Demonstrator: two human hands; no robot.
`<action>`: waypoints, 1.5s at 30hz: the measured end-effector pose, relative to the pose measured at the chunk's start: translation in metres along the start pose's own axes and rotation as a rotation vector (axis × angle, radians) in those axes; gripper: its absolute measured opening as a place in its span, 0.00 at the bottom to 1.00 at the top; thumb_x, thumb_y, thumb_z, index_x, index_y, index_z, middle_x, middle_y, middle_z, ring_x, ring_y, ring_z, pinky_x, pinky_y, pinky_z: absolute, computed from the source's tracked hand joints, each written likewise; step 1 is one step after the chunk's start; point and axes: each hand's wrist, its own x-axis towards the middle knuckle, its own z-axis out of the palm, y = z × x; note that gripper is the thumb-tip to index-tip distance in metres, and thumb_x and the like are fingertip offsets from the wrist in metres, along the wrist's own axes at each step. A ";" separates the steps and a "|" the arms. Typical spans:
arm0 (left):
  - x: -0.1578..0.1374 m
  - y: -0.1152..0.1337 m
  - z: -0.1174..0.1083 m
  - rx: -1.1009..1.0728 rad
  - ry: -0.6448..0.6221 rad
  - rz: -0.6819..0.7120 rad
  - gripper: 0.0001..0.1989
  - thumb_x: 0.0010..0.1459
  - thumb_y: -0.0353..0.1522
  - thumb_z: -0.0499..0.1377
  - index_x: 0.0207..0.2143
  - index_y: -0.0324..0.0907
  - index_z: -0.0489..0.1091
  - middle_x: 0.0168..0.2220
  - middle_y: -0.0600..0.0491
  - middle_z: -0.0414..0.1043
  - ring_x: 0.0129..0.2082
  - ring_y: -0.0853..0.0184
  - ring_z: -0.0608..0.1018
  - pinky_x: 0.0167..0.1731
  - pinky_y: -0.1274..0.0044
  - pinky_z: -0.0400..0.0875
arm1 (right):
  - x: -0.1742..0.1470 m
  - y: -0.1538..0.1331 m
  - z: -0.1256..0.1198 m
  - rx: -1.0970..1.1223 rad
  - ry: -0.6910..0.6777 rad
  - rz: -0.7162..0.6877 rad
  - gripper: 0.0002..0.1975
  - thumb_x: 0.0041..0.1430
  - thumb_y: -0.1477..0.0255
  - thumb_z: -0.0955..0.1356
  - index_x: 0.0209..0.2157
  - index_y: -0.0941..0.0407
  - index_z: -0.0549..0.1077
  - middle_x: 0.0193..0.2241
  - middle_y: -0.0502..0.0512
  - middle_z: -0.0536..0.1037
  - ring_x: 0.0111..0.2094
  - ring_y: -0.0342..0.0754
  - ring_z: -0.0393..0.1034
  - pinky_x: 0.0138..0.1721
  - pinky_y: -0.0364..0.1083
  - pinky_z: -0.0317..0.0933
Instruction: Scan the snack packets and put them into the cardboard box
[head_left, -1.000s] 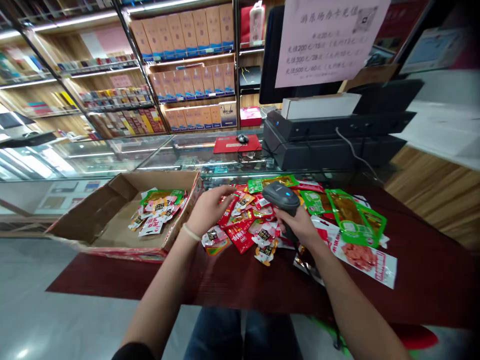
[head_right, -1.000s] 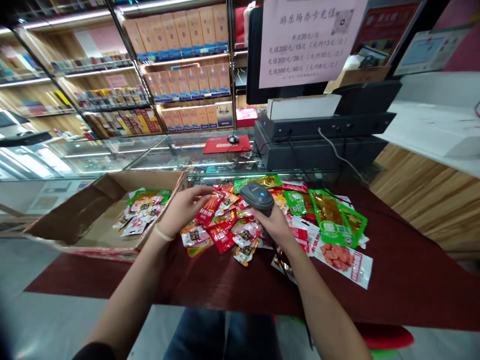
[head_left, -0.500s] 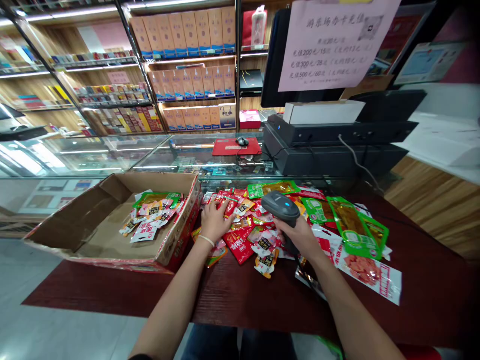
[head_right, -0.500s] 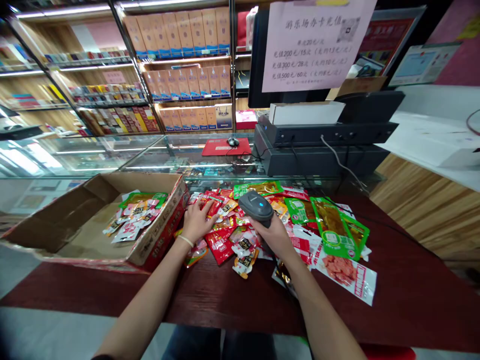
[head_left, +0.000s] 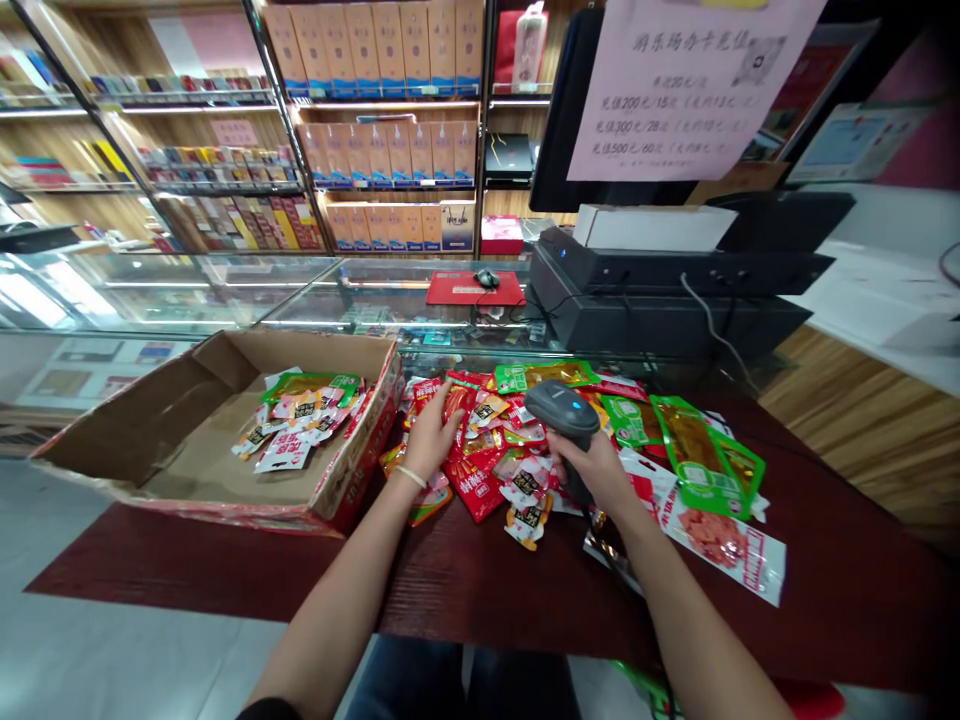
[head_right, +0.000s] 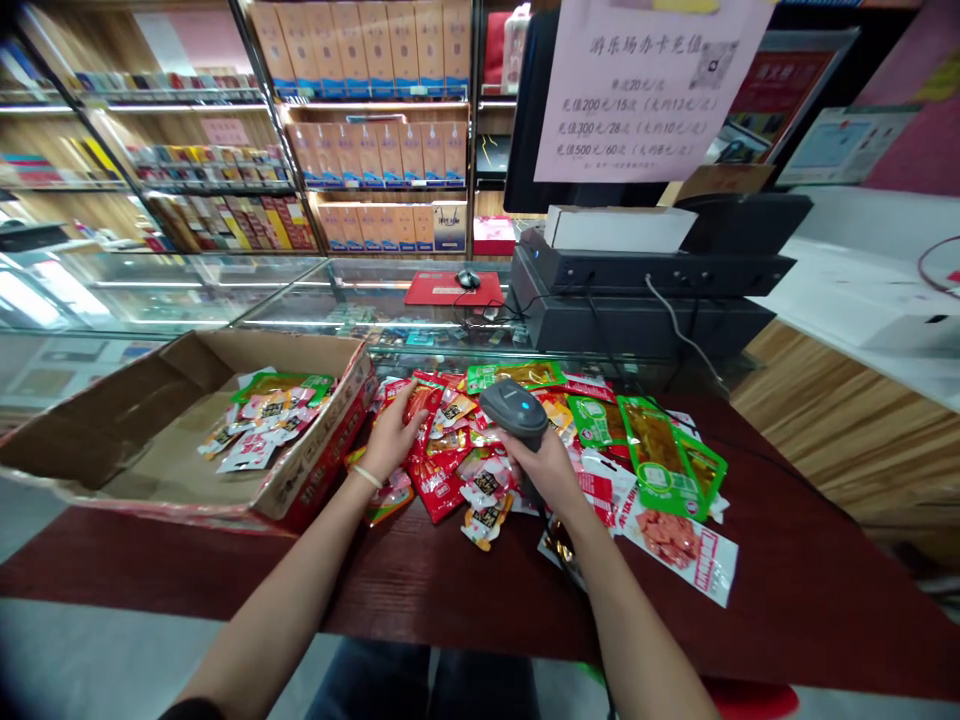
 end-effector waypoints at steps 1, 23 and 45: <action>0.000 0.002 0.001 -0.078 0.006 0.001 0.29 0.64 0.35 0.54 0.67 0.44 0.55 0.67 0.43 0.58 0.67 0.57 0.62 0.66 0.64 0.53 | 0.000 0.000 0.000 0.007 0.004 -0.001 0.20 0.52 0.54 0.74 0.25 0.54 0.68 0.16 0.47 0.68 0.15 0.42 0.60 0.17 0.43 0.57; -0.004 0.029 -0.001 -1.222 -0.237 -0.534 0.18 0.55 0.44 0.65 0.41 0.42 0.70 0.29 0.56 0.70 0.18 0.78 0.64 0.14 0.86 0.52 | 0.002 0.004 -0.003 0.023 0.023 0.011 0.19 0.53 0.54 0.74 0.26 0.53 0.68 0.17 0.45 0.68 0.15 0.42 0.60 0.16 0.42 0.58; -0.003 0.017 0.006 -0.619 0.053 -0.326 0.18 0.50 0.38 0.68 0.43 0.41 0.77 0.40 0.50 0.80 0.38 0.63 0.80 0.41 0.73 0.74 | 0.001 -0.003 -0.004 0.014 0.103 -0.028 0.20 0.52 0.54 0.74 0.24 0.54 0.68 0.16 0.47 0.68 0.14 0.42 0.61 0.16 0.43 0.58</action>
